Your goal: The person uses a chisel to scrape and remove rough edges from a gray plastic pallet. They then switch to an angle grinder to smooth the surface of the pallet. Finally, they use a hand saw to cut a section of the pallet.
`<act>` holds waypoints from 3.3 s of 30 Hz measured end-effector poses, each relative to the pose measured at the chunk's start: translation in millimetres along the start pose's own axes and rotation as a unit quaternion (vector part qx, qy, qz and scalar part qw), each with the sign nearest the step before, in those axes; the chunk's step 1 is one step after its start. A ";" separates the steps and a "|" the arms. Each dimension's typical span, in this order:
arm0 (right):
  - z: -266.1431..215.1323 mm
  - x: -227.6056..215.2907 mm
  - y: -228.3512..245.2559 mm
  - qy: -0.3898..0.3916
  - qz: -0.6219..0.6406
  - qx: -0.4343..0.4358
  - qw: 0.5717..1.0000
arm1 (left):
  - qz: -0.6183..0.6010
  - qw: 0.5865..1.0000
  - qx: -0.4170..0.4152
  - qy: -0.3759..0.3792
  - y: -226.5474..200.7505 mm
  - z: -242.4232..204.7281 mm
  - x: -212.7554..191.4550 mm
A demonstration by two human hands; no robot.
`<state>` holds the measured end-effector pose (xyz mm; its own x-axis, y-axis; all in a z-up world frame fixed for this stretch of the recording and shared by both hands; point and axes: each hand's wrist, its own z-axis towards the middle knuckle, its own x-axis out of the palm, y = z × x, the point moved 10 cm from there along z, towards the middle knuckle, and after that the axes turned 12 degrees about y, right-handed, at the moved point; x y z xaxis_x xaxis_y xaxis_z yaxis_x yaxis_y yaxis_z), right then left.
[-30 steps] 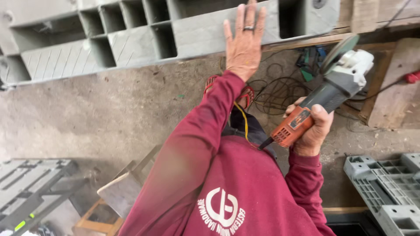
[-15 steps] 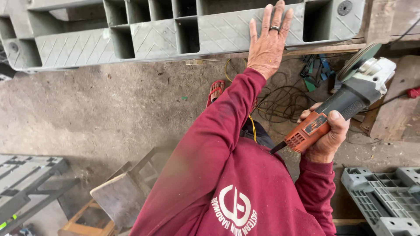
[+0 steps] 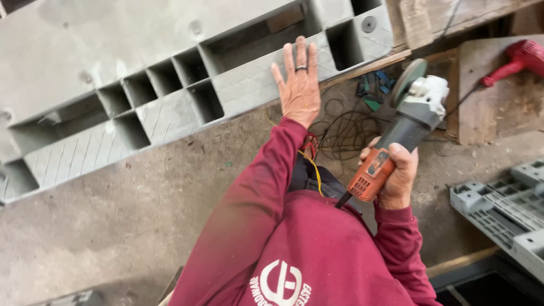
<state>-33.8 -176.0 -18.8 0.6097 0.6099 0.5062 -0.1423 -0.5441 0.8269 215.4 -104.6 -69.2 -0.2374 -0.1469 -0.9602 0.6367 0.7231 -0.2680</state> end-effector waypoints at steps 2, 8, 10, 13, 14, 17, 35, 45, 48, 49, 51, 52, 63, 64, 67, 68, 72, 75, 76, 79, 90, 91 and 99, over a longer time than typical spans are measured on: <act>3.9 2.7 -1.5 -0.009 -0.005 -0.004 1.000 | -0.016 1.000 0.018 0.003 -2.0 -7.5 -3.6; 17.0 1.2 -14.7 -0.014 0.017 0.013 1.000 | -0.040 0.996 0.071 0.039 -10.0 -8.9 -12.7; 21.9 -3.1 -15.2 -0.020 0.017 0.010 1.000 | -0.043 0.995 0.073 0.054 -10.6 -11.1 -13.5; 35.5 -9.0 -13.1 -0.032 0.020 0.008 0.999 | -0.084 0.990 0.086 0.068 -11.2 -10.6 -16.3; 35.0 -13.2 -10.3 -0.041 0.019 0.011 0.999 | -0.106 0.988 0.092 0.059 -16.0 -13.7 -18.1; 42.1 -18.3 1.4 -0.030 0.035 -0.003 0.999 | -0.166 0.979 0.115 0.025 -32.1 -10.2 -26.3; 36.9 -346.8 22.6 -0.200 0.105 -0.039 0.973 | -0.462 0.765 0.234 0.383 -377.5 -59.5 157.2; 46.3 -630.9 33.5 -0.337 0.024 0.042 0.940 | -0.376 0.739 0.133 0.544 -578.0 -41.7 396.1; 77.9 -718.1 15.9 -0.380 -0.052 0.059 0.921 | -0.333 0.754 0.161 0.543 -620.1 -3.1 472.6; 82.4 -741.6 8.4 -0.395 -0.068 0.070 0.913 | -0.321 0.760 0.176 0.538 -631.7 6.1 492.2; 94.7 -781.7 -10.6 -0.419 -0.048 0.072 0.904 | -0.306 0.722 0.110 0.610 -637.4 15.1 545.6; 103.5 -799.7 -16.9 -0.427 -0.038 0.071 0.901 | -0.299 0.704 0.076 0.640 -640.8 21.3 568.0; 174.5 -887.9 -39.0 -0.456 -0.024 -0.017 0.889 | -0.335 0.687 0.077 0.640 -682.8 94.9 678.3; 180.1 -891.2 -39.8 -0.457 -0.019 -0.021 0.889 | -0.334 0.694 0.084 0.632 -684.3 100.3 685.1; 187.3 -890.4 -39.6 -0.458 -0.030 -0.040 0.888 | -0.275 0.744 0.131 0.595 -680.9 106.6 691.9; 192.5 -890.4 -45.3 -0.453 -0.015 -0.023 0.891 | -0.252 0.765 0.135 0.577 -677.2 109.7 691.7; 202.0 -892.9 -56.3 -0.447 -0.019 0.020 0.894 | -0.185 0.831 0.160 0.499 -672.7 112.0 680.3; 205.7 -896.1 -54.9 -0.449 -0.056 0.011 0.892 | -0.139 0.854 0.165 0.474 -673.7 115.2 677.7; 205.6 -896.0 -55.2 -0.448 -0.066 0.006 0.892 | -0.121 0.859 0.161 0.472 -672.4 115.5 678.0; 204.8 -897.7 -57.8 -0.443 -0.058 -0.014 0.895 | -0.111 0.856 0.152 0.481 -673.7 115.9 679.9; 215.6 -897.9 -79.2 -0.435 0.035 -0.004 0.900 | -0.129 0.867 0.133 0.463 -662.9 123.1 674.8; 216.3 -895.0 -81.6 -0.424 0.042 -0.011 0.905 | -0.132 0.873 0.132 0.451 -658.9 122.6 673.3; 203.3 -894.1 -94.4 -0.382 0.015 -0.003 0.924 | -0.106 0.882 0.060 0.456 -646.7 119.6 666.6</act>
<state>-407.0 -787.1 -599.2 0.9776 0.0081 0.2104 -0.1716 -0.5489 0.8181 -266.8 -750.8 -545.3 -0.8166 0.3729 -0.4405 0.5671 0.6603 -0.4923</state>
